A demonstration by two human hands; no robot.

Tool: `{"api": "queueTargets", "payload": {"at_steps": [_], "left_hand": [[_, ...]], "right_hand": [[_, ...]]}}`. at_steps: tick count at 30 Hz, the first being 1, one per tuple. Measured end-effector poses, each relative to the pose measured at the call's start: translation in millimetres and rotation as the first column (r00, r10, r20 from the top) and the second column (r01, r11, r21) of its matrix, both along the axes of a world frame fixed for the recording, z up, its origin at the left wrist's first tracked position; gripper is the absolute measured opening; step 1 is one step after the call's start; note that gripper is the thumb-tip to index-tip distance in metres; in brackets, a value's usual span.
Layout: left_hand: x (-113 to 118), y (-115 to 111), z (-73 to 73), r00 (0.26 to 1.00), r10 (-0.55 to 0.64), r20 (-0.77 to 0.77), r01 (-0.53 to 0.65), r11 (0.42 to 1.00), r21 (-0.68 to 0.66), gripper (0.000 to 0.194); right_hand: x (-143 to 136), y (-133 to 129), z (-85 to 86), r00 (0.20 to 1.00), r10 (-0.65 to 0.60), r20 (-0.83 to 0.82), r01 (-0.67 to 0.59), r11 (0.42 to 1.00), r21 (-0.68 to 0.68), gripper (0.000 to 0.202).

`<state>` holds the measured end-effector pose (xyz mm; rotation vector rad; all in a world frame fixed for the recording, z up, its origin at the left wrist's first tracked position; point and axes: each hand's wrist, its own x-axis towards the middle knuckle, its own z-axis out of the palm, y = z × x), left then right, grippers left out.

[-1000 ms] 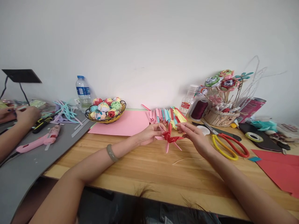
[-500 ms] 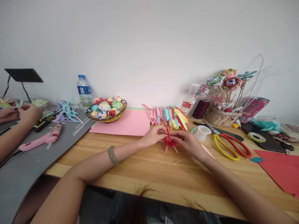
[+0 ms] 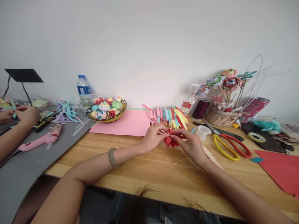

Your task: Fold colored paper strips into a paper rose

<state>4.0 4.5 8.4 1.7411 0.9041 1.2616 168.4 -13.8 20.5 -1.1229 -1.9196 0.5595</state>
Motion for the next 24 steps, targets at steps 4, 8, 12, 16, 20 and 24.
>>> {"api": "queueTargets", "payload": {"at_steps": [4,8,12,16,20,24], "left_hand": [[-0.5,-0.3,-1.3,0.999,0.032,-0.005,-0.032,0.998,0.051,0.012],[-0.5,-1.3,-0.9,0.999,0.029,0.019,-0.031,0.995,0.098,0.014],[0.3,-2.9,0.3,0.998,0.022,0.053,-0.028,0.993,0.117,0.013],[1.0,-4.2,1.3,0.996,0.014,0.087,-0.026,0.991,0.134,0.012],[1.0,-6.2,3.3,0.994,0.003,0.107,-0.023,0.984,0.179,0.009],[0.6,-7.5,5.2,0.997,0.02,0.075,-0.039,0.966,0.254,0.006]], "right_hand": [[0.6,-1.1,-2.9,1.0,0.007,-0.003,-0.007,0.996,0.092,0.021],[1.3,-1.5,-3.4,0.998,-0.016,0.062,0.001,0.972,0.237,0.016],[1.0,-1.7,-2.4,0.995,-0.024,0.092,-0.008,0.941,0.339,0.01],[-0.8,-2.8,-1.9,0.994,-0.021,0.108,-0.024,0.914,0.406,0.002],[-2.1,-3.9,-1.9,0.991,-0.063,0.118,0.006,0.905,0.425,0.009],[-1.5,-4.2,-2.1,0.992,-0.07,0.104,0.014,0.883,0.47,0.006]]}}
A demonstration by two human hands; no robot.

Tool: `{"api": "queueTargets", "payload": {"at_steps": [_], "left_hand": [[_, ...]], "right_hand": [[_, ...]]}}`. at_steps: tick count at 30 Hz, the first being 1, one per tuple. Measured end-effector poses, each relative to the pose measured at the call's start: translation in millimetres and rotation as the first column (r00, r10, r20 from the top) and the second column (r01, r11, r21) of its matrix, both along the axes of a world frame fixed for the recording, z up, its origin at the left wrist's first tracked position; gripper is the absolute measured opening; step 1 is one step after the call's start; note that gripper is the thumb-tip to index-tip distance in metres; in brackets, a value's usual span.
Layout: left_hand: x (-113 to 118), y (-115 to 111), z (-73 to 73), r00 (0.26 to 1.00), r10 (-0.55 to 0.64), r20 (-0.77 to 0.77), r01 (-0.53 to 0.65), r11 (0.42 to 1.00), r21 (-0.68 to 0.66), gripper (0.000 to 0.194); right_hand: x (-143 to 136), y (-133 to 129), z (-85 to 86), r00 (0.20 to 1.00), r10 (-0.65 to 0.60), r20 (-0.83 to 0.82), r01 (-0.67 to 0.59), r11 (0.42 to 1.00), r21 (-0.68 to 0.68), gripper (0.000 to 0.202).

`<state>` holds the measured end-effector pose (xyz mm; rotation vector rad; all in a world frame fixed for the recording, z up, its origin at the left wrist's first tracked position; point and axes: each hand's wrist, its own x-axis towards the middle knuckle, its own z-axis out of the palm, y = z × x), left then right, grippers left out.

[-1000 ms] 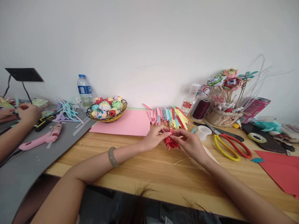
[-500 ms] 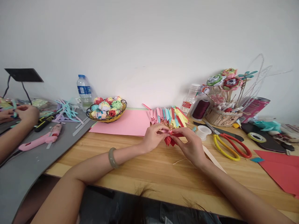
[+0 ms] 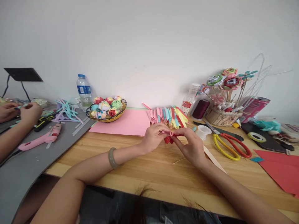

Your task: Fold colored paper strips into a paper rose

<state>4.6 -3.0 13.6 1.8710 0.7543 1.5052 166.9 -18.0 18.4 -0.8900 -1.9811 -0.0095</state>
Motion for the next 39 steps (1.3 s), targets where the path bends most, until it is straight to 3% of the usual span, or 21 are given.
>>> {"api": "queueTargets", "payload": {"at_steps": [11,19,31,39], "left_hand": [[-1.9,0.9,-1.9,0.998,0.042,-0.05,-0.033,0.985,0.169,0.007],[-4.2,2.0,-1.8,0.988,0.046,-0.145,0.009,0.934,0.358,0.007],[-6.0,0.8,-2.7,0.966,0.115,-0.23,-0.018,0.922,0.387,0.012],[-7.3,5.3,-7.8,0.957,0.027,-0.29,0.064,0.952,0.3,0.013]], "right_hand": [[2.9,1.6,1.1,0.998,0.07,0.0,-0.07,0.997,0.018,0.01],[7.1,6.1,3.8,0.968,0.246,0.039,-0.248,0.968,0.043,0.02],[9.0,9.1,2.1,0.959,0.278,0.048,-0.279,0.96,0.022,0.019],[9.3,9.1,3.2,0.958,0.285,0.03,-0.285,0.958,-0.003,0.018]]}}
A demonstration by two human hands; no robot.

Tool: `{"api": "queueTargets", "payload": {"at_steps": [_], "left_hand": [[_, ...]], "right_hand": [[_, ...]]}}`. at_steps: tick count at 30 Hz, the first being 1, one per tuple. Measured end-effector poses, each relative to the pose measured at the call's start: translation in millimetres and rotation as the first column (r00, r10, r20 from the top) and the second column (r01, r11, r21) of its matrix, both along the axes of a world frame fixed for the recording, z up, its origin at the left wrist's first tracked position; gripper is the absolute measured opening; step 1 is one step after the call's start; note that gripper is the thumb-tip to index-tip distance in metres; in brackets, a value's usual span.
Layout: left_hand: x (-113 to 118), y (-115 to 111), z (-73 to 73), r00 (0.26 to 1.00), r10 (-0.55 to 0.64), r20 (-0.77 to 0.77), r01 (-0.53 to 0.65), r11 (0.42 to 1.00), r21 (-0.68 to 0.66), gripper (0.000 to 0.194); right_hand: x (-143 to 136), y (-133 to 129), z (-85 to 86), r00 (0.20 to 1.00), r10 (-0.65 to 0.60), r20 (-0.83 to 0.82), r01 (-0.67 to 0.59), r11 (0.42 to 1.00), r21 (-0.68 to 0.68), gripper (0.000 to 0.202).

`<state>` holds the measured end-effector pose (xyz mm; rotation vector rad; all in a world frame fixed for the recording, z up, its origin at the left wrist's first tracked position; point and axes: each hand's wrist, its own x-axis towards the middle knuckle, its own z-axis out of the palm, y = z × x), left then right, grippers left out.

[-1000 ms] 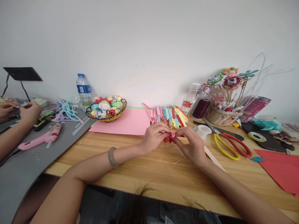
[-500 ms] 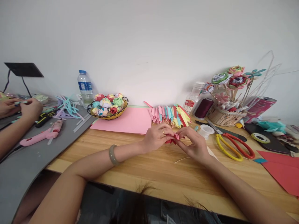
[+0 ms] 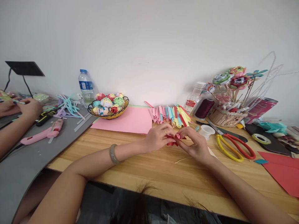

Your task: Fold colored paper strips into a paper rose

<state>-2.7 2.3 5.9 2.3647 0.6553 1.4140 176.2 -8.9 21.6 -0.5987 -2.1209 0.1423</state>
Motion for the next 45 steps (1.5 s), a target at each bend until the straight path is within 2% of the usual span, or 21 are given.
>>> {"api": "queueTargets", "payload": {"at_steps": [3,5,10,15,35,45], "left_hand": [[1.2,1.2,-0.1,0.997,-0.024,0.074,0.033,0.992,-0.124,0.018],[2.1,1.6,0.7,0.992,-0.058,0.112,0.075,0.984,-0.16,0.015],[2.4,3.2,0.9,0.982,-0.114,0.148,0.128,0.988,-0.091,0.011],[1.6,4.7,-0.4,0.982,-0.136,0.131,0.148,0.985,-0.084,0.01],[2.2,3.8,0.2,0.991,-0.079,0.11,0.098,0.979,-0.177,0.018],[1.2,6.1,-0.7,0.99,-0.112,0.087,0.122,0.985,-0.121,0.015]], "right_hand": [[0.6,0.1,0.3,1.0,0.012,0.003,-0.012,1.0,-0.015,0.018],[0.9,0.6,0.1,1.0,0.023,0.007,-0.023,0.999,-0.024,0.017],[1.4,2.3,-1.0,0.999,0.041,0.02,-0.041,0.999,-0.035,0.018],[1.5,1.3,-0.9,0.999,0.038,0.022,-0.037,0.998,-0.044,0.016],[0.8,0.1,-0.2,0.999,0.034,0.017,-0.033,0.997,-0.075,0.015],[1.5,2.0,-2.8,0.999,0.019,0.03,-0.016,0.996,-0.092,0.013]]}}
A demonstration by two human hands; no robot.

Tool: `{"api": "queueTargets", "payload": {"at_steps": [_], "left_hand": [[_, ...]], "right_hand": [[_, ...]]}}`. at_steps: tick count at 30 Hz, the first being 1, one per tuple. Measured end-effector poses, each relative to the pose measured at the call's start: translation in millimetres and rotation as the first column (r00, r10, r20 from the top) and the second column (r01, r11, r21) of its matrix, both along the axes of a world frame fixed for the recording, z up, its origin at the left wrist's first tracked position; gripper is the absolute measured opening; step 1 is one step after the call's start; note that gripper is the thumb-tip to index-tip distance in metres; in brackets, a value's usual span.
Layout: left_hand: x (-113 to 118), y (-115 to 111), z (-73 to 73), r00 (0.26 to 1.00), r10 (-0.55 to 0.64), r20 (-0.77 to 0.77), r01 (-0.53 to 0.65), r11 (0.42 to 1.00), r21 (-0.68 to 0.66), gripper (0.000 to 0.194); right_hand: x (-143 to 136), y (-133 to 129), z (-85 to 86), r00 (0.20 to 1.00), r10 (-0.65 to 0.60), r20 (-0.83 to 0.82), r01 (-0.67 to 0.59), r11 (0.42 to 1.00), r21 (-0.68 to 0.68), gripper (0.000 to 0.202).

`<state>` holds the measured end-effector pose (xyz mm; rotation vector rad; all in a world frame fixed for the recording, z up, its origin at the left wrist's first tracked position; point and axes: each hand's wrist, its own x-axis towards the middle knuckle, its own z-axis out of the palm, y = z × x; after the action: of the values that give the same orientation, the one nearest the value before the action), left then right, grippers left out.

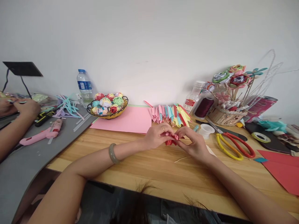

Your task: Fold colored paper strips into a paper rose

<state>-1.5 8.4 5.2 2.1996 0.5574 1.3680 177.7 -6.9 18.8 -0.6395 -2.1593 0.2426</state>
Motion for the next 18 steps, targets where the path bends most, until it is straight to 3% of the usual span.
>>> {"api": "queueTargets", "payload": {"at_steps": [4,9,12,16,18], "left_hand": [[-2.3,1.3,5.9,0.997,-0.06,-0.05,0.055,0.994,-0.1,0.016],[-7.6,2.1,10.7,0.969,-0.195,-0.151,0.135,0.932,-0.336,0.02],[-10.0,4.4,12.0,0.96,-0.238,-0.15,0.178,0.926,-0.333,0.02],[-10.2,6.6,14.8,0.971,-0.185,-0.152,0.144,0.959,-0.243,0.018],[-9.3,6.0,15.4,0.977,-0.176,-0.122,0.128,0.938,-0.323,0.019]], "right_hand": [[0.4,-0.7,-2.2,1.0,-0.015,0.014,0.016,0.998,-0.059,0.01],[-0.2,-2.0,0.0,1.0,-0.012,0.006,0.013,0.964,-0.265,0.01],[-0.3,-1.8,1.6,0.999,0.012,-0.053,-0.033,0.903,-0.428,0.015],[-0.1,-0.3,0.3,0.979,0.025,-0.201,-0.145,0.782,-0.606,0.018],[-0.4,0.3,0.1,0.963,0.017,-0.269,-0.194,0.734,-0.651,0.018]]}}
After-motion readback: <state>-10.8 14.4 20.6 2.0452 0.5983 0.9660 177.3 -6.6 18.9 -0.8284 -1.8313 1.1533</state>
